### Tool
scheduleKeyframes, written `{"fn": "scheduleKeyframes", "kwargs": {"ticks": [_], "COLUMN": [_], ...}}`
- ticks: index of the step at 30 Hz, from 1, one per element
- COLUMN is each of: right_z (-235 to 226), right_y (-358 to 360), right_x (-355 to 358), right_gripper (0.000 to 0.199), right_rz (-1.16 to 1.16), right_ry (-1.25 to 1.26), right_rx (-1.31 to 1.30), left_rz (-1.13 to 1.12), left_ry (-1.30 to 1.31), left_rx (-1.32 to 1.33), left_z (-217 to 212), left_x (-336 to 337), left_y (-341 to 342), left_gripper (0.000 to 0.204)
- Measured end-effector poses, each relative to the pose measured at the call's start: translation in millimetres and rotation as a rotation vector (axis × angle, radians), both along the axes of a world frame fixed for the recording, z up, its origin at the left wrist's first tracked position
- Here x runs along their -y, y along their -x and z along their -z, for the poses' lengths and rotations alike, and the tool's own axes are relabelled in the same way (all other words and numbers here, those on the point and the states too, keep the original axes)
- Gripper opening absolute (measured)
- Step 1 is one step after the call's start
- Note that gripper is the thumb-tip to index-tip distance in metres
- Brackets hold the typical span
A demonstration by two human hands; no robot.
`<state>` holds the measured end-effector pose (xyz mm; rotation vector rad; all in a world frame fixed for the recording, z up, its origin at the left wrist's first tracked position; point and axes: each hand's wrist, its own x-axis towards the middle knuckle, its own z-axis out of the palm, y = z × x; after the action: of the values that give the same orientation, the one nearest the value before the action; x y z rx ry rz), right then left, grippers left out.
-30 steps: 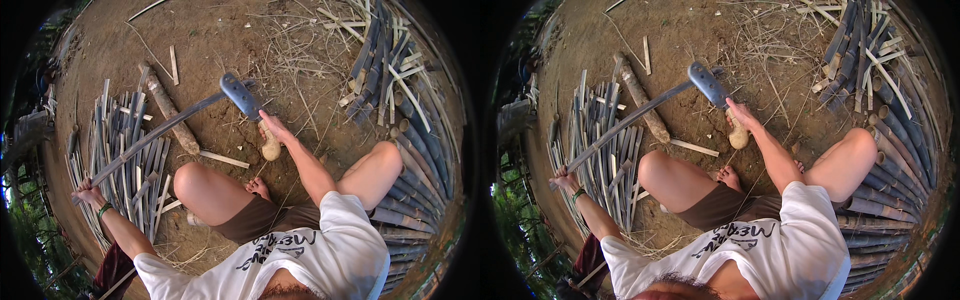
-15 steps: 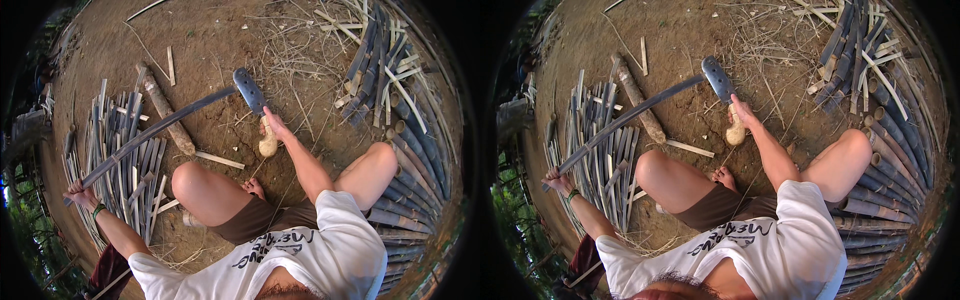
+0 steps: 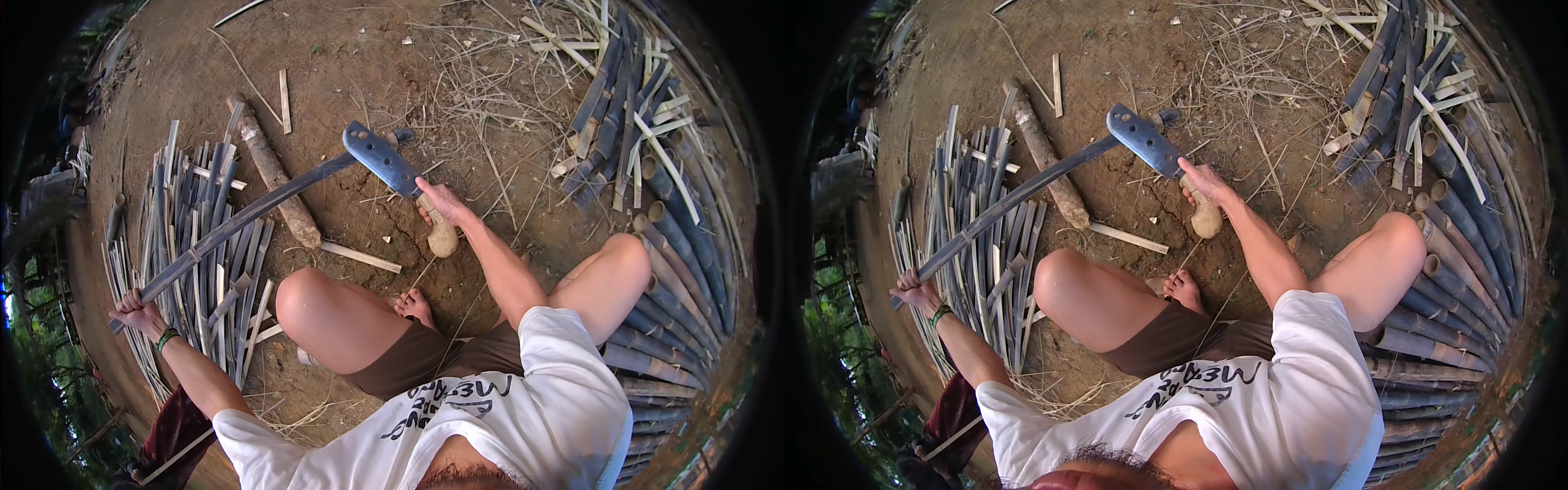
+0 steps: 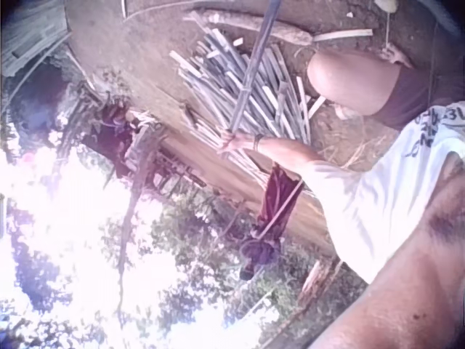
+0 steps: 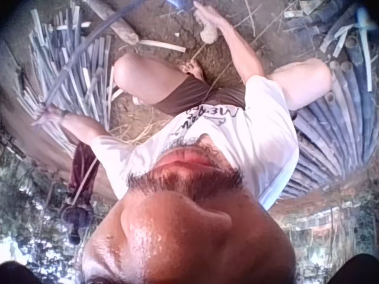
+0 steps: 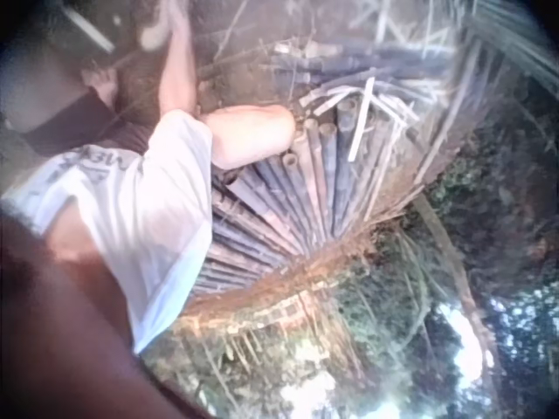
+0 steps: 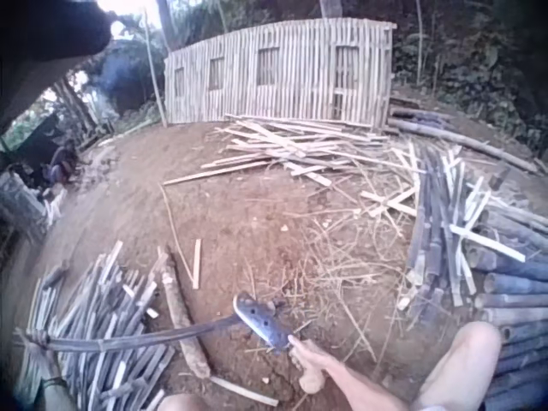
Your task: The person strips thin layers from a bamboo pole using a machete while sitting on a pile of bamboo poles.
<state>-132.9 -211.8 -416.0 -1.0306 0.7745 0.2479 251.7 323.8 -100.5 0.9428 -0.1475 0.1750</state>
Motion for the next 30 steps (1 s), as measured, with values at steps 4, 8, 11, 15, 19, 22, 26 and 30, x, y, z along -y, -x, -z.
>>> {"fn": "scheduleKeyframes", "kwargs": {"ticks": [4,8,11,15,19,22,26,30], "right_z": [12.2,14.5,22.7,-2.4,7.5,5.9,-1.0,5.6], "right_y": [-0.7,12.7,26.8,10.2,5.0,6.8,9.9,8.8], "right_x": [8.6,-7.7,20.4,-11.5,10.8,-4.1,-11.9,-5.5], "right_gripper": [0.063,0.062,0.062,0.063,0.064,0.064,0.063,0.065], "right_rz": [0.425,0.337,0.442,0.107,0.358,0.353,0.205,0.384], "right_ry": [0.058,-0.092,-0.031,-0.023,0.002,-0.036,0.008,-0.055], "right_rx": [-0.115,-0.152,-0.15,-0.082,-0.117,-0.137,-0.051,-0.111], "left_rz": [-0.05,-0.194,-0.165,-0.232,-0.278,-0.422,-0.586,-0.721], "left_ry": [-0.042,-0.095,-0.056,-0.099,-0.068,-0.098,-0.134,-0.18], "left_rx": [-0.053,-0.13,-0.131,-0.148,-0.242,-0.352,-0.457,-0.55], "left_z": [-2.6,-6.3,-4.9,-13.0,-0.1,8.3,20.5,29.5], "left_x": [9.2,17.2,32.5,11.3,29.2,16.2,-19.5,-2.0], "left_y": [0.2,14.9,3.1,12.0,7.6,7.9,2.2,-11.2], "left_gripper": [0.059,0.058,0.058,0.058,0.057,0.055,0.047,0.037]}}
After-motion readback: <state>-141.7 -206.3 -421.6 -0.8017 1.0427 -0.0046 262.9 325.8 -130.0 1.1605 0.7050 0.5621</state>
